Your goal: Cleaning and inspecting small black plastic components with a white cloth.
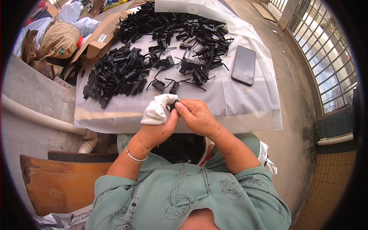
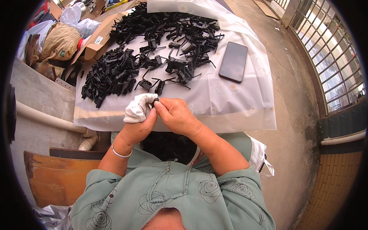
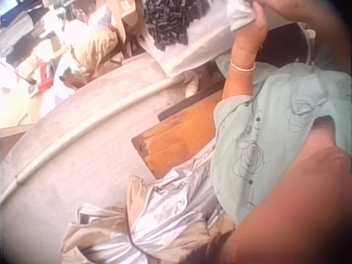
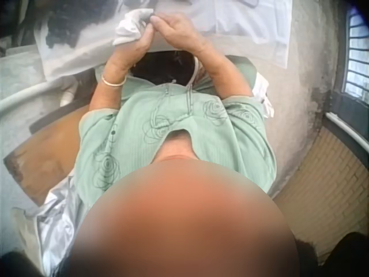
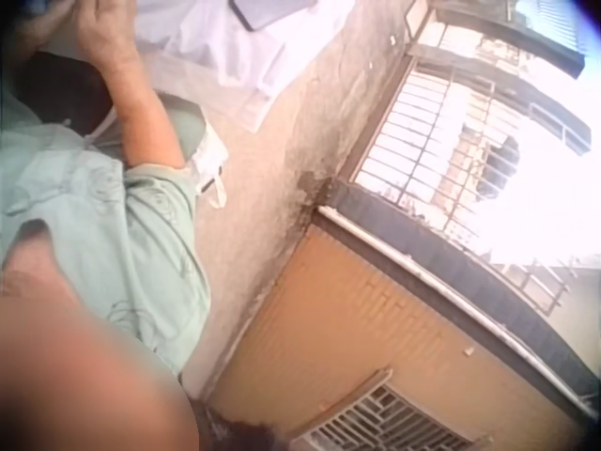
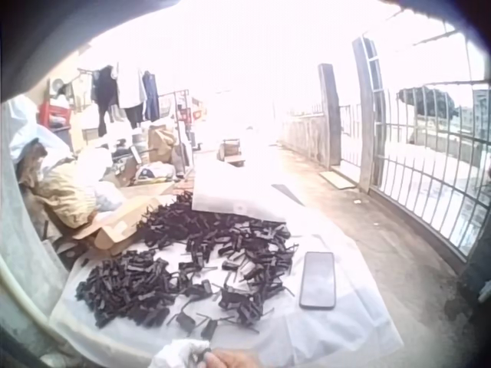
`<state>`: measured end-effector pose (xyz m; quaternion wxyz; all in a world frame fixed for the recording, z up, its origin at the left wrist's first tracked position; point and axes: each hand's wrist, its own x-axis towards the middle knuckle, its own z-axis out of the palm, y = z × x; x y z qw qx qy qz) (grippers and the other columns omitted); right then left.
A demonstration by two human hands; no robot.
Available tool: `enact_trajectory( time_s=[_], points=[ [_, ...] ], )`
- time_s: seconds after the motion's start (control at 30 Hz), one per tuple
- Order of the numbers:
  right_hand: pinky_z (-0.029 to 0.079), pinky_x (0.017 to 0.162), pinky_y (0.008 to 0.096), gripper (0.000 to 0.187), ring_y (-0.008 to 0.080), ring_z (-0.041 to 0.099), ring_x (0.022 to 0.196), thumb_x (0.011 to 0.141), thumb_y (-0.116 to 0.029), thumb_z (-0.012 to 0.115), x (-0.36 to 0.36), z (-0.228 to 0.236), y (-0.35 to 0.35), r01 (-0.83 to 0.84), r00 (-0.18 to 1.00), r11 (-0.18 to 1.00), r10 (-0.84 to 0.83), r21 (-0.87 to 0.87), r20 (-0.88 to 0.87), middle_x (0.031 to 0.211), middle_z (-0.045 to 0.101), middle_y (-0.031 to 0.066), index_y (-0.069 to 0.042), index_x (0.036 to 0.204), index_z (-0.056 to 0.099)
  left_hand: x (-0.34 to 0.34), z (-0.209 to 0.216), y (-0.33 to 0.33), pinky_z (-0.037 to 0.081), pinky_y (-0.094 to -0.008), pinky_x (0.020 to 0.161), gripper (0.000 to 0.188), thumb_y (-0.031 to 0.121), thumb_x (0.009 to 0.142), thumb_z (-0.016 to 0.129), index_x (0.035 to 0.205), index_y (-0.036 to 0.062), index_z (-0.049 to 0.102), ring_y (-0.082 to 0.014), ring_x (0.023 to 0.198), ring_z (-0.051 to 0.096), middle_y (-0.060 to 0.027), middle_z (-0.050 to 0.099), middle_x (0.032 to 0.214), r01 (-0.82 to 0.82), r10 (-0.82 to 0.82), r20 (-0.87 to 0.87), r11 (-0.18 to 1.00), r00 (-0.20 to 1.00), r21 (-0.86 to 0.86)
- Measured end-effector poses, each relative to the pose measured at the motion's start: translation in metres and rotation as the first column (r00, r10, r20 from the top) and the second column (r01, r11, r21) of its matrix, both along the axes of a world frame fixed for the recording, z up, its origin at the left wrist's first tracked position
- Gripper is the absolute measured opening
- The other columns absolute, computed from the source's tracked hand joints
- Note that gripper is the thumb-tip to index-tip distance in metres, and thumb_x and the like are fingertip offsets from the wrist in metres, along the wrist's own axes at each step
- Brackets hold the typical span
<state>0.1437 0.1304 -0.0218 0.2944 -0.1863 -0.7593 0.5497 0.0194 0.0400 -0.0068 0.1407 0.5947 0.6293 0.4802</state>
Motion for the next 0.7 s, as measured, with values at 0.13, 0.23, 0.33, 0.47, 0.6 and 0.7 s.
enact_trajectory(
  time_s=[0.13,0.23,0.33,0.47,0.6,0.7],
  points=[
    [0.036,0.050,0.0280,0.020,0.0125,0.040,0.053,0.087,-0.015,0.055,0.004,0.006,0.006,-0.021,0.992,1.000,0.023,0.010,-0.125,0.059,0.043,0.0042,0.000,0.075,0.055,-0.009,-0.004,0.002,0.044,-0.0251,0.075,0.029,0.003,0.080,0.061,0.106,0.0004,0.050,-0.0130,0.085,0.053,-0.0054,0.055,0.093,0.066,-0.038,0.405,0.996,0.914,-0.056],
    [0.039,0.051,0.0288,0.013,0.0153,0.045,0.053,0.085,-0.012,0.057,0.009,0.013,0.011,-0.040,0.992,0.991,0.024,0.125,0.125,0.062,0.049,0.0066,0.000,0.080,0.059,-0.015,-0.004,-0.002,0.042,-0.0234,0.078,0.032,0.004,0.083,0.061,0.111,0.0031,0.045,-0.0092,0.087,0.048,-0.0014,0.051,0.096,0.117,-0.080,0.630,0.993,0.773,-0.018],
    [0.042,0.053,0.0307,0.010,0.0197,0.051,0.055,0.081,-0.009,0.061,0.007,0.001,0.015,-0.074,0.996,0.950,0.053,0.303,0.076,0.064,0.054,0.0094,-0.001,0.086,0.062,-0.016,0.000,-0.003,0.041,-0.0178,0.062,0.029,0.005,0.087,0.056,0.113,0.0050,0.043,-0.0049,0.073,0.047,-0.0015,0.053,0.093,0.156,-0.087,0.667,0.987,0.740,-0.044],
    [0.044,0.055,0.0316,0.012,0.0233,0.055,0.059,0.079,-0.007,0.062,0.009,0.001,0.020,-0.040,0.995,0.928,0.072,0.370,-0.073,0.068,0.058,0.0107,-0.001,0.089,0.062,-0.020,0.002,-0.002,0.039,-0.0166,0.054,0.027,0.008,0.089,0.052,0.115,0.0049,0.043,-0.0038,0.064,0.045,-0.0024,0.055,0.090,0.136,-0.053,0.683,0.988,0.729,-0.068],
    [0.046,0.058,0.0359,0.009,0.0307,0.056,0.063,0.078,-0.008,0.061,0.011,0.016,0.010,-0.131,0.985,0.942,0.087,0.309,0.151,0.069,0.059,0.0136,0.000,0.082,0.059,-0.024,0.000,-0.005,0.039,-0.0175,0.054,0.027,0.011,0.092,0.049,0.117,0.0043,0.042,-0.0044,0.061,0.045,-0.0035,0.056,0.090,0.146,-0.058,0.731,0.988,0.680,-0.057],
    [0.045,0.057,0.0357,0.011,0.0288,0.057,0.062,0.077,-0.010,0.063,0.009,0.000,0.015,-0.022,0.994,0.891,0.069,0.453,-0.086,0.068,0.058,0.0133,0.000,0.081,0.059,-0.021,0.002,-0.003,0.039,-0.0174,0.054,0.028,0.012,0.092,0.046,0.118,0.0040,0.043,-0.0044,0.061,0.045,-0.0030,0.056,0.089,0.141,-0.051,0.707,0.988,0.705,-0.070]
  ],
)
